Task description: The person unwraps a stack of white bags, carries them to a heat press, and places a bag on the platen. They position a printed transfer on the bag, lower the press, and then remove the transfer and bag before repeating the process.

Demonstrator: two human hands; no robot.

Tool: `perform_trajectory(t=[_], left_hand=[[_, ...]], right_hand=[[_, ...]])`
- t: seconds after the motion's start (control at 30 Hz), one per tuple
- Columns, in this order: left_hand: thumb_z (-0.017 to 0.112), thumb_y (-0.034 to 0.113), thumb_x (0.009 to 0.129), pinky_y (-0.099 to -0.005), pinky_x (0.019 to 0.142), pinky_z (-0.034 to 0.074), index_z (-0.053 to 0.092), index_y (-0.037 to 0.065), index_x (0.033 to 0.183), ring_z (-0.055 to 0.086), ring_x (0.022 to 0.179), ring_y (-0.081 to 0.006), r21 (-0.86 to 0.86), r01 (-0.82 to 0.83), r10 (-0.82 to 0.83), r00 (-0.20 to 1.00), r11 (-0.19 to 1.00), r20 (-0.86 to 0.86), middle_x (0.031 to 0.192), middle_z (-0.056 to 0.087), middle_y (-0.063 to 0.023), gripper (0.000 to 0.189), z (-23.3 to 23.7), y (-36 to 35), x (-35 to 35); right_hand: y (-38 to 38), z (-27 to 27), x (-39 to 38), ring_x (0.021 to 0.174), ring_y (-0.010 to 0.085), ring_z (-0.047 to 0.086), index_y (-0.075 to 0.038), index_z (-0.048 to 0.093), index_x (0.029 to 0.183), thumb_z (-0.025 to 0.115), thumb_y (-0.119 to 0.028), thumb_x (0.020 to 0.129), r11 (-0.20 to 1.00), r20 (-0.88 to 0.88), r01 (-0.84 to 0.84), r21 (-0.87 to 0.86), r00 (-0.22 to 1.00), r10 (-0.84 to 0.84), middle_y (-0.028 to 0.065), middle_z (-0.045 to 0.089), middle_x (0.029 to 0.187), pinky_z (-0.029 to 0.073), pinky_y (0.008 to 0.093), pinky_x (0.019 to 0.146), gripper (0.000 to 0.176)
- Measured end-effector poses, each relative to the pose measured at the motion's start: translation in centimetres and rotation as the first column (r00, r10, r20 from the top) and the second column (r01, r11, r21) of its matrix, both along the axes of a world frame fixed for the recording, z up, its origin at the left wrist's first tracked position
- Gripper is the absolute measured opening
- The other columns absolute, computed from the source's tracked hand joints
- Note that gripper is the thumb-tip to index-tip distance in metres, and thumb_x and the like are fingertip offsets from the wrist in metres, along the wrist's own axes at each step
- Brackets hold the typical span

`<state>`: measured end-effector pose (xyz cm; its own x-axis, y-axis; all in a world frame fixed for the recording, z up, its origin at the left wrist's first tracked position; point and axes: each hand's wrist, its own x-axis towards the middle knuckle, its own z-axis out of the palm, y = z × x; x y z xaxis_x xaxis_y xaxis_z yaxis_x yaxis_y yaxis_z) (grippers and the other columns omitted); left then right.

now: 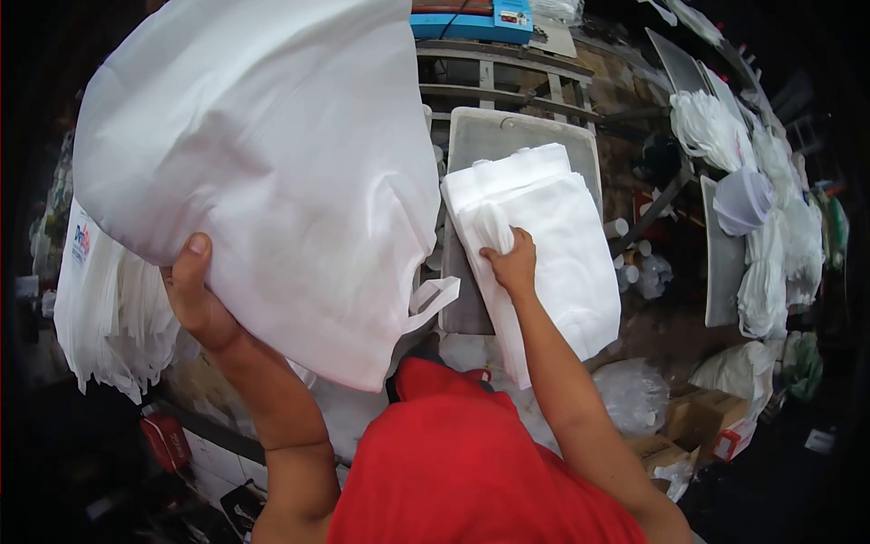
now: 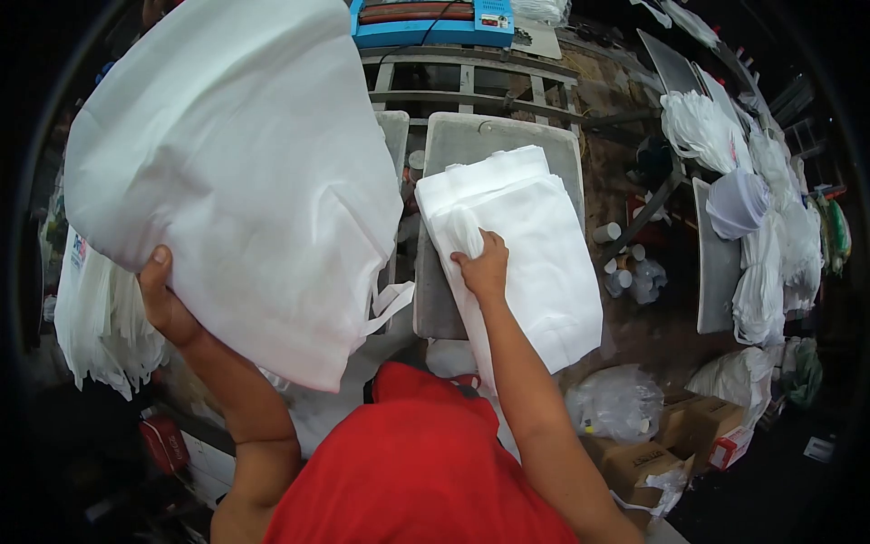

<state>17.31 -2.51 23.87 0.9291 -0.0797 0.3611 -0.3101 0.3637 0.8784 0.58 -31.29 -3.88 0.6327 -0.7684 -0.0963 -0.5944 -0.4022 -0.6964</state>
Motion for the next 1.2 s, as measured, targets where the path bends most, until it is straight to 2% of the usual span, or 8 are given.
perform_trajectory(t=[0.17,0.33,0.43,0.67,0.77,0.9,1.0,1.2], left_hand=[[0.060,0.016,0.076,-0.0389,0.099,0.046,0.050,-0.010,0.130,0.058,0.111,-0.0293,-0.064,0.021,-0.026,0.996,0.998,-0.081,0.123,0.058,-0.0201,0.061,-0.2,-1.2,0.0],[0.063,0.017,0.076,-0.0382,0.098,0.045,0.050,-0.010,0.129,0.059,0.110,-0.0287,-0.037,0.080,-0.085,0.987,0.996,-0.138,0.120,0.060,-0.0186,0.061,-0.5,-2.1,-0.1],[0.062,0.017,0.078,-0.0387,0.098,0.047,0.047,-0.010,0.131,0.060,0.110,-0.0287,0.078,0.080,-0.074,0.995,0.994,-0.071,0.124,0.058,-0.0184,0.062,-0.9,-4.0,-1.1],[0.075,0.015,0.079,-0.0334,0.095,0.044,0.060,-0.008,0.120,0.061,0.103,-0.0238,0.213,0.256,-0.264,0.965,0.943,0.008,0.111,0.065,-0.0146,0.049,-0.7,-9.9,-5.5],[0.073,0.002,0.082,-0.0308,0.090,0.047,0.064,-0.005,0.110,0.063,0.096,-0.0181,0.192,0.338,-0.355,0.933,0.921,0.060,0.103,0.069,-0.0117,0.030,-0.2,-13.1,-9.4],[0.072,0.000,0.079,-0.0286,0.080,0.051,0.067,-0.003,0.103,0.065,0.085,-0.0130,0.128,0.592,-0.605,0.786,0.796,0.130,0.094,0.070,-0.0066,0.025,1.8,-16.7,-15.8],[0.069,-0.001,0.077,-0.0255,0.068,0.051,0.067,-0.004,0.094,0.064,0.074,-0.0108,0.140,0.676,-0.690,0.698,0.723,0.195,0.083,0.070,-0.0047,0.018,2.9,-18.0,-21.0],[0.069,0.000,0.073,-0.0250,0.067,0.051,0.067,-0.002,0.093,0.065,0.073,-0.0110,0.124,0.663,-0.670,0.702,0.739,0.242,0.082,0.069,-0.0073,0.020,1.9,-19.0,-24.7]], right_hand=[[-1.2,0.9,-1.1,0.093,0.0342,0.067,0.004,0.056,0.126,0.068,-0.016,0.071,0.975,0.110,0.180,0.132,0.975,-0.195,0.0200,0.069,0.103,0.053,0.0381,0.084,0.060],[-3.9,1.4,-4.8,0.094,0.0238,0.063,0.007,0.055,0.123,0.065,-0.009,0.076,0.897,0.401,0.255,0.361,0.826,-0.397,0.0146,0.066,0.108,0.051,0.0330,0.086,0.050],[-6.4,8.3,-10.6,0.098,0.0209,0.063,0.006,0.053,0.126,0.060,-0.004,0.080,0.848,0.596,0.123,0.515,0.660,-0.458,0.0118,0.064,0.114,0.051,0.0316,0.087,0.048],[-8.3,27.0,-27.2,0.100,0.0262,0.065,0.007,0.051,0.129,0.052,0.000,0.081,0.893,0.806,0.443,0.077,0.500,-0.317,0.0172,0.062,0.117,0.052,0.0351,0.091,0.049],[-4.0,32.6,-27.1,0.103,0.0312,0.064,0.009,0.046,0.133,0.051,-0.002,0.080,0.878,0.864,0.475,0.064,0.415,-0.287,0.0224,0.059,0.121,0.053,0.0394,0.092,0.054],[2.8,32.2,-23.0,0.110,0.0303,0.060,0.008,0.035,0.140,0.059,-0.002,0.083,0.864,0.877,0.492,0.104,0.365,-0.313,0.0217,0.053,0.128,0.051,0.0438,0.096,0.062],[5.3,32.5,-18.5,0.114,0.0224,0.055,0.011,0.037,0.138,0.051,0.005,0.085,0.920,0.844,0.299,-0.254,0.532,0.060,0.0176,0.053,0.126,0.044,0.0314,0.098,0.055],[5.4,32.4,-19.1,0.115,0.0216,0.055,0.011,0.033,0.141,0.049,0.001,0.089,0.983,0.901,0.178,-0.041,0.431,-0.040,0.0182,0.054,0.127,0.043,0.0310,0.099,0.055]])
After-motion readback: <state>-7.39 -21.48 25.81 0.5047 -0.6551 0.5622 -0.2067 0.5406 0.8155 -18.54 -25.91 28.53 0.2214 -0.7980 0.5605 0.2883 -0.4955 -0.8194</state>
